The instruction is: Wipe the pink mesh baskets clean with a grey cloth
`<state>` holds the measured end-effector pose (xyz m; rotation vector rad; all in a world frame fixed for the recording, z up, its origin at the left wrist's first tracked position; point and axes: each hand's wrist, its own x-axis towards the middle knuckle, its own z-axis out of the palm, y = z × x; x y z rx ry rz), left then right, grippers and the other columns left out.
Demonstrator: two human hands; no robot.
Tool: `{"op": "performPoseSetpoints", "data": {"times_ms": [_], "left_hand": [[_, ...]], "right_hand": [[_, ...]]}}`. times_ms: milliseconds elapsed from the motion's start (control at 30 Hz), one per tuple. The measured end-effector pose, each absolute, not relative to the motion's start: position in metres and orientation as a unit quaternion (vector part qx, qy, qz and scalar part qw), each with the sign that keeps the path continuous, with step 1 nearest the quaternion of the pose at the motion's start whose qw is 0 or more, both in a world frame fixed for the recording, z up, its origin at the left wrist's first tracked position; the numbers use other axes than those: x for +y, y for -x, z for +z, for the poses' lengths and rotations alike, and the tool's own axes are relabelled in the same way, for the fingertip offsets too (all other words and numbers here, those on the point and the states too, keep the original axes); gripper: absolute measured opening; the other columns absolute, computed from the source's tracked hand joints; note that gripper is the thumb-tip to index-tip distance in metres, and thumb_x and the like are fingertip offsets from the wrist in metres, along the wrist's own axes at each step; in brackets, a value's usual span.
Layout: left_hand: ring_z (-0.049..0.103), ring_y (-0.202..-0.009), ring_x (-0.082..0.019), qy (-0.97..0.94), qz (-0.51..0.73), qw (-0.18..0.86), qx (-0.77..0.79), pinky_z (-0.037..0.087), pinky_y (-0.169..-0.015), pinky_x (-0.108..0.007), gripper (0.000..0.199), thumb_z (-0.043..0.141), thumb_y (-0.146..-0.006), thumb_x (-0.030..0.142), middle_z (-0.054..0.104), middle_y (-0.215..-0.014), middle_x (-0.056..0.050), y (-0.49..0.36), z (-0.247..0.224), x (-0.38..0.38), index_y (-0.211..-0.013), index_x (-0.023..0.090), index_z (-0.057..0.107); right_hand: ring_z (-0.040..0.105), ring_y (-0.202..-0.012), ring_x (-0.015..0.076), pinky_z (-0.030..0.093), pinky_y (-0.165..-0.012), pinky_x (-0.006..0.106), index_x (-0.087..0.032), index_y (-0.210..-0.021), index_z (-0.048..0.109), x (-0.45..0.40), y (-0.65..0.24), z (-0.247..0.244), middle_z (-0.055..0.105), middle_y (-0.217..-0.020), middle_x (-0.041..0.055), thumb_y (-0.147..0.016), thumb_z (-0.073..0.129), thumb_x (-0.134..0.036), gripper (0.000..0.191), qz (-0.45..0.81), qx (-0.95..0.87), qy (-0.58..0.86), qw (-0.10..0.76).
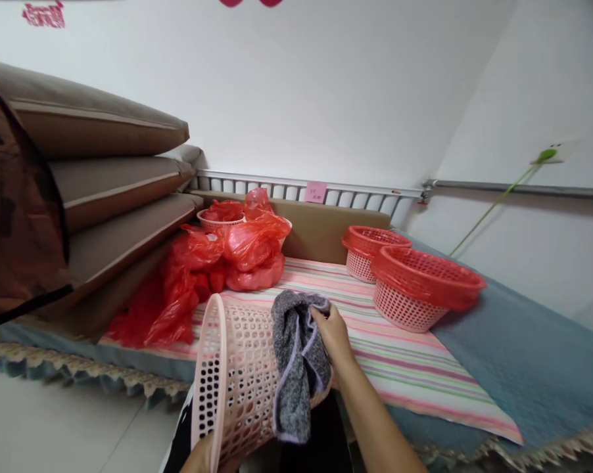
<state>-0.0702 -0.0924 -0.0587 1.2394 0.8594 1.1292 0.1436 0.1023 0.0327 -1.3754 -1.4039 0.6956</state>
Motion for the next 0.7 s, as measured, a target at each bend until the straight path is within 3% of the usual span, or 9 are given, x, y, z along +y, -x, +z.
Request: {"op": "performPoseSetpoints", "data": {"times_ms": [67, 133, 267, 333, 400, 533, 700], "left_hand": [[0.051, -0.121, -0.031, -0.54, 0.484, 0.581, 0.37, 0.03, -0.108, -0.054, 0.046, 0.056, -0.082, 0.046, 0.059, -0.13, -0.005, 0.066, -0.05, -0.094, -0.126, 0.032, 0.054], [0.052, -0.121, -0.03, -0.543, 0.486, 0.575, 0.373, 0.031, -0.107, -0.054, 0.045, 0.055, -0.082, 0.046, 0.058, -0.131, -0.005, 0.063, -0.04, -0.096, -0.125, 0.034, 0.054], [0.052, -0.121, -0.031, -0.544, 0.475, 0.557, 0.41, 0.027, -0.108, -0.055, 0.045, 0.055, -0.08, 0.052, 0.06, -0.129, -0.005, 0.058, -0.025, -0.101, -0.12, 0.032, 0.06], [0.052, -0.12, -0.031, -0.547, 0.465, 0.546, 0.432, 0.027, -0.108, -0.054, 0.043, 0.053, -0.081, 0.053, 0.061, -0.127, -0.006, 0.058, -0.02, -0.102, -0.116, 0.03, 0.064], [0.053, -0.119, -0.031, -0.554, 0.454, 0.537, 0.445, 0.03, -0.107, -0.053, 0.041, 0.052, -0.082, 0.052, 0.062, -0.126, -0.007, 0.058, -0.016, -0.102, -0.113, 0.029, 0.066], [0.054, -0.118, -0.033, -0.557, 0.455, 0.521, 0.46, 0.028, -0.108, -0.054, 0.043, 0.055, -0.08, 0.054, 0.064, -0.124, -0.009, 0.061, -0.018, -0.101, -0.109, 0.026, 0.069], [0.062, -0.104, -0.037, -0.444, 0.522, 0.571, 0.452, 0.044, -0.096, -0.052, 0.052, 0.075, -0.059, 0.055, 0.075, -0.097, -0.011, 0.062, -0.038, -0.095, -0.098, 0.022, 0.073]], "right_hand": [[0.046, -0.118, 0.027, 0.037, -0.096, 0.04, -0.012, -0.133, 0.038, 0.094, -0.143, 0.037, 0.048, -0.131, 0.017, -0.074, 0.051, -0.045, 0.069, 0.204, -0.592, 0.564, 0.538], [0.038, -0.125, 0.0247, 0.032, -0.102, 0.041, -0.015, -0.138, 0.032, 0.083, -0.137, 0.039, 0.041, -0.138, 0.0149, -0.079, 0.047, -0.048, 0.069, 0.144, -0.655, 0.524, 0.524], [0.038, -0.125, 0.029, 0.031, -0.103, 0.046, -0.019, -0.131, 0.045, 0.064, -0.116, 0.032, 0.045, -0.134, 0.0141, -0.08, 0.05, -0.051, 0.061, 0.104, -0.786, 0.493, 0.359], [0.041, -0.121, 0.0308, 0.033, -0.1, 0.047, -0.017, -0.127, 0.051, 0.059, -0.106, 0.025, 0.048, -0.129, 0.0159, -0.082, 0.051, -0.043, 0.052, 0.038, -0.797, 0.506, 0.327], [0.046, -0.113, 0.0292, 0.036, -0.097, 0.045, -0.014, -0.122, 0.055, 0.059, -0.1, 0.02, 0.055, -0.118, 0.0159, -0.083, 0.047, -0.029, 0.043, -0.014, -0.79, 0.517, 0.329], [0.052, -0.097, 0.0271, 0.041, -0.091, 0.043, -0.011, -0.117, 0.059, 0.063, -0.086, 0.023, 0.061, -0.098, 0.0133, -0.073, 0.048, -0.013, 0.045, -0.008, -0.76, 0.548, 0.348], [0.051, -0.097, 0.0226, 0.043, -0.091, 0.036, -0.016, -0.115, 0.059, 0.021, -0.046, 0.041, 0.059, -0.1, 0.0088, -0.068, 0.05, -0.01, 0.049, 0.077, -0.769, 0.482, 0.412]]}}
